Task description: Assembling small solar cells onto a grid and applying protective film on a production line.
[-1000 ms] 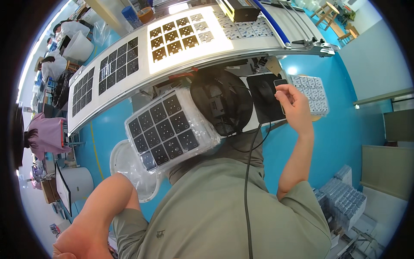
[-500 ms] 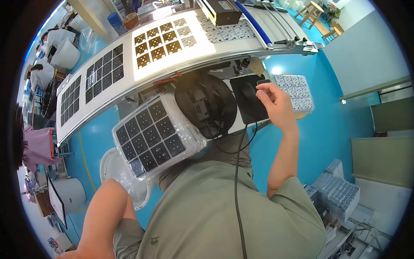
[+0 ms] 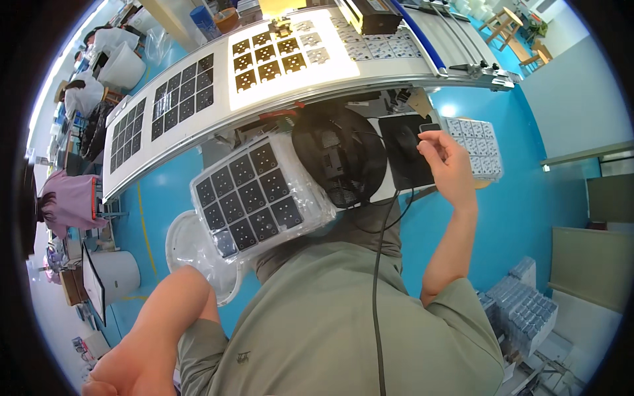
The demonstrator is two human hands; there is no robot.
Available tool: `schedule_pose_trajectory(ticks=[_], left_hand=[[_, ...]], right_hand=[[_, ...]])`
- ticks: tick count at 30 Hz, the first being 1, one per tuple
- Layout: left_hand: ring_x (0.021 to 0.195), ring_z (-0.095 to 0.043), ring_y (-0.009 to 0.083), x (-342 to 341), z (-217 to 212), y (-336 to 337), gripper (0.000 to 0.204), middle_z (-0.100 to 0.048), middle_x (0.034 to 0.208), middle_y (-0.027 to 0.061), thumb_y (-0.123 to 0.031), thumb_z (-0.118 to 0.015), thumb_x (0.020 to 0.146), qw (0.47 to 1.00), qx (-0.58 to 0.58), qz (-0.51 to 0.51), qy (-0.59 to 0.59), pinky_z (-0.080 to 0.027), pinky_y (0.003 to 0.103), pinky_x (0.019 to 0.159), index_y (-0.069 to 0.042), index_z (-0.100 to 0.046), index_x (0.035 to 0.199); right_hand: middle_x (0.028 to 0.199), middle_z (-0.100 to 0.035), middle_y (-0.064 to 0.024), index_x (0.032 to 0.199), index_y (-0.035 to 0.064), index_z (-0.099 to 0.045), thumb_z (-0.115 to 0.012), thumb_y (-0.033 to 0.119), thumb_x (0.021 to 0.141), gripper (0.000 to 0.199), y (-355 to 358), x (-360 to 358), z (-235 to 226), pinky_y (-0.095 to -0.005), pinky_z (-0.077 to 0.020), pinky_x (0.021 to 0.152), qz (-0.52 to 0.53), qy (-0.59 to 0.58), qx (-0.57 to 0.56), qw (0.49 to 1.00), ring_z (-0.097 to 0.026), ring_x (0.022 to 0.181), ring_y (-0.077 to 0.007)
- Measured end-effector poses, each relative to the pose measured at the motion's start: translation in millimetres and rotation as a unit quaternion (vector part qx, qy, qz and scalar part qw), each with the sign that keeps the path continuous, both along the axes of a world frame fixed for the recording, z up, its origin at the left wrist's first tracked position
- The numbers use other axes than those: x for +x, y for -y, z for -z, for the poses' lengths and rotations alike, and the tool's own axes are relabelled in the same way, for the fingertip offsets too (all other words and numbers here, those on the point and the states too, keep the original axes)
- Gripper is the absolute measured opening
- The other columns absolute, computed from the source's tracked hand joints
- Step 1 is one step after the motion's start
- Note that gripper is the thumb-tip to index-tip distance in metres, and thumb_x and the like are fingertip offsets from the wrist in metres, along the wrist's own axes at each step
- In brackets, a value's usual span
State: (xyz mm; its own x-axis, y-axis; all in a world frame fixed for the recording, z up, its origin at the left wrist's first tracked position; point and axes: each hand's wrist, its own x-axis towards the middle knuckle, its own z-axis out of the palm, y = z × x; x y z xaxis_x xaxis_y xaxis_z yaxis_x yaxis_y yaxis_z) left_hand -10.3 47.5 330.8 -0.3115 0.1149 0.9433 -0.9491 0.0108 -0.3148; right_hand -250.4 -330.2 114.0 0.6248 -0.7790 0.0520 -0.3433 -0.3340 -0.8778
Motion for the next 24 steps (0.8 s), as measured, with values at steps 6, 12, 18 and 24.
schedule_pose_trajectory(ticks=[6, 12, 18, 24], left_hand=[[0.054, -0.040, 0.0119, 13.0, 50.6, 12.3, 0.038, -0.045, 0.072, -0.0016, -0.035, -0.043, 0.113, 0.967, -0.109, 0.211, -0.093, -0.031, 0.028, 0.048, -0.012, -0.051, 0.084], [0.065, -0.062, 0.0254, 7.8, 181.8, 53.8, 0.027, -0.066, 0.083, 0.0098, -0.014, -0.094, 0.074, 0.848, 0.381, 0.105, -0.352, -0.048, 0.035, 0.054, -0.007, -0.071, 0.084], [0.061, -0.061, 0.0226, -4.4, 297.5, 64.5, 0.032, -0.058, 0.067, 0.0039, -0.014, -0.087, 0.080, 0.791, 0.515, 0.055, -0.327, -0.046, 0.035, 0.050, -0.008, -0.058, 0.068], [0.059, -0.059, 0.0251, -13.9, 302.7, 63.2, 0.032, -0.058, 0.065, 0.0056, -0.011, -0.085, 0.082, 0.774, 0.531, 0.034, -0.343, -0.045, 0.037, 0.049, -0.006, -0.057, 0.067]], right_hand=[[0.104, -0.071, -0.0044, 0.120, -0.0017, -0.069, -0.064, 0.014, 0.106, 0.021, -5.7, 6.7, -8.5, -0.0267, -0.0541, 0.091, -0.004, 0.012, 0.006, 1.000, -0.069, 0.098, -0.0117], [0.094, -0.070, -0.0097, 0.104, -0.0009, -0.067, -0.059, 0.020, 0.109, 0.023, -53.4, 48.3, -72.4, -0.0292, -0.0545, 0.079, -0.156, 0.205, -0.054, 0.965, -0.067, 0.089, -0.0186], [0.071, -0.060, -0.0054, 0.073, 0.0069, -0.058, -0.053, 0.050, 0.110, 0.057, -140.0, 124.9, -128.3, -0.0302, -0.0441, 0.044, -0.438, 0.551, -0.025, 0.710, -0.055, 0.052, -0.0195], [0.071, -0.060, -0.0054, 0.074, 0.0060, -0.059, -0.056, 0.046, 0.109, 0.054, -136.2, 96.3, -143.1, -0.0303, -0.0443, 0.044, -0.423, 0.511, -0.030, 0.748, -0.055, 0.052, -0.0195]])
